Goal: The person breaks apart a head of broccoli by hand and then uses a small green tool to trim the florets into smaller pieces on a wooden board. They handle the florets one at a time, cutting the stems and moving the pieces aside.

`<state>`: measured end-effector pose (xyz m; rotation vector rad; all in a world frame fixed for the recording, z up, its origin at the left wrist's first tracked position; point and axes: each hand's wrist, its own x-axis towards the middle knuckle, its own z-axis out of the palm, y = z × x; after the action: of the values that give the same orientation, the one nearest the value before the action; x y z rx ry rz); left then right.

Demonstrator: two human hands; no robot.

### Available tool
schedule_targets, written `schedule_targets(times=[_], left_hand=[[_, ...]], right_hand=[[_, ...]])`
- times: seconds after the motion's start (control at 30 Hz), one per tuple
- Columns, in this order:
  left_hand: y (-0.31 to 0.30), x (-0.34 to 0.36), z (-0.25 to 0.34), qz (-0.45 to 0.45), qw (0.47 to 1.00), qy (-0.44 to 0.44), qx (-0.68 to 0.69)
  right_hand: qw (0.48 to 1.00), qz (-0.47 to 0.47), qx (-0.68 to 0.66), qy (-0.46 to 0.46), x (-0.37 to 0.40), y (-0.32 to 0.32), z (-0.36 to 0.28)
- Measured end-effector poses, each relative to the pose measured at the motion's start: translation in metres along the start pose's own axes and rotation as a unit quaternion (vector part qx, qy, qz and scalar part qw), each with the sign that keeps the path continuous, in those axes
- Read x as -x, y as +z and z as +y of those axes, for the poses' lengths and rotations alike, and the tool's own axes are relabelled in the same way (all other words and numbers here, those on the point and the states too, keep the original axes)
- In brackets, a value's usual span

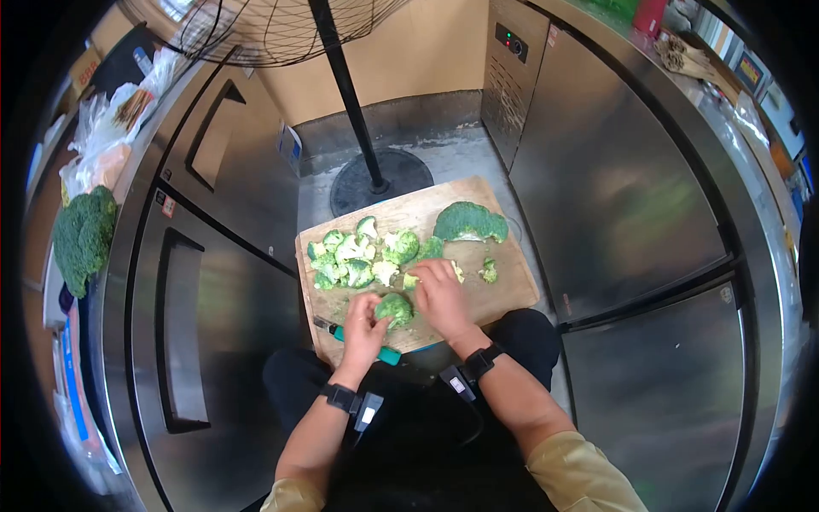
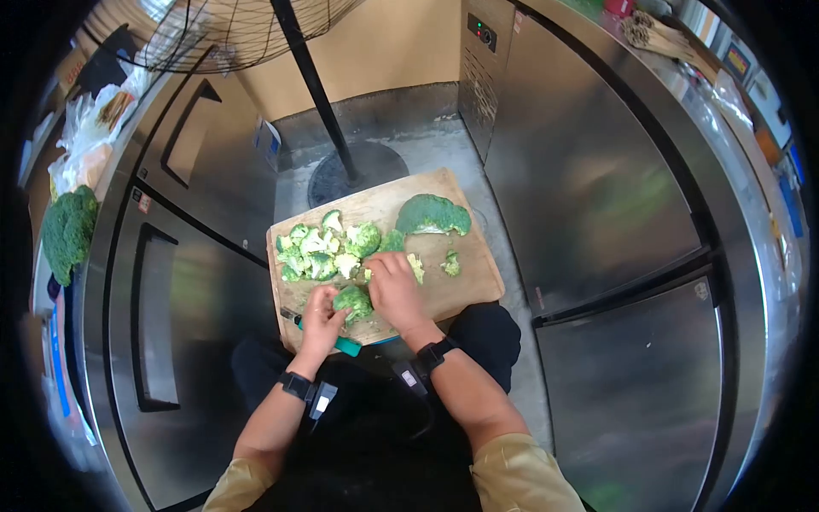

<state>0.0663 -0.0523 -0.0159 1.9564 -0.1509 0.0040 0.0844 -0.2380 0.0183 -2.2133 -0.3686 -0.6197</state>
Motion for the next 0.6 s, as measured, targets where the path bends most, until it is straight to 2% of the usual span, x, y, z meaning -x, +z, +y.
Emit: schedule_targets(times=[0.03, 0.13, 0.17, 0.27, 0.3, 0.4, 0.53, 0.57, 0.6], left_hand=[[-0.003, 0.004, -0.006, 0.019, 0.997, -0.01, 0.071], [-0.019, 0.017, -0.004, 0.065, 0.99, -0.046, 0.113], [-0.022, 0.019, -0.009, 0.063, 0.987, -0.069, 0.134], [-0.023, 0.021, -0.011, 0.06, 0.989, -0.062, 0.123], [-0.023, 0.022, -0.008, 0.056, 0.99, -0.066, 0.113], [-0.02, 0.021, 0.002, 0.047, 0.988, -0.091, 0.112], [-0.007, 0.009, -0.001, 0.017, 0.987, -0.101, 0.12], [-0.001, 0.004, 0.002, 0.013, 0.985, -0.105, 0.136], [0.005, -0.001, 0.004, 0.009, 0.982, -0.11, 0.154]], right_hand=[[1.0, -0.012, -0.009, -0.004, -0.001, 0.003, -0.002], [0.998, -0.038, -0.021, -0.041, -0.002, 0.026, -0.006], [0.995, -0.072, 0.012, -0.063, -0.002, 0.036, -0.003], [0.988, -0.107, 0.086, -0.069, -0.004, 0.06, 0.002], [0.991, -0.091, 0.071, -0.064, -0.005, 0.06, 0.003], [0.988, -0.141, 0.067, -0.003, -0.014, 0.058, 0.009], [0.995, 0.021, -0.093, 0.036, -0.028, 0.04, 0.0], [0.988, 0.034, -0.125, 0.081, -0.032, 0.029, -0.004], [0.945, 0.018, -0.28, 0.166, -0.034, 0.028, 0.003]])
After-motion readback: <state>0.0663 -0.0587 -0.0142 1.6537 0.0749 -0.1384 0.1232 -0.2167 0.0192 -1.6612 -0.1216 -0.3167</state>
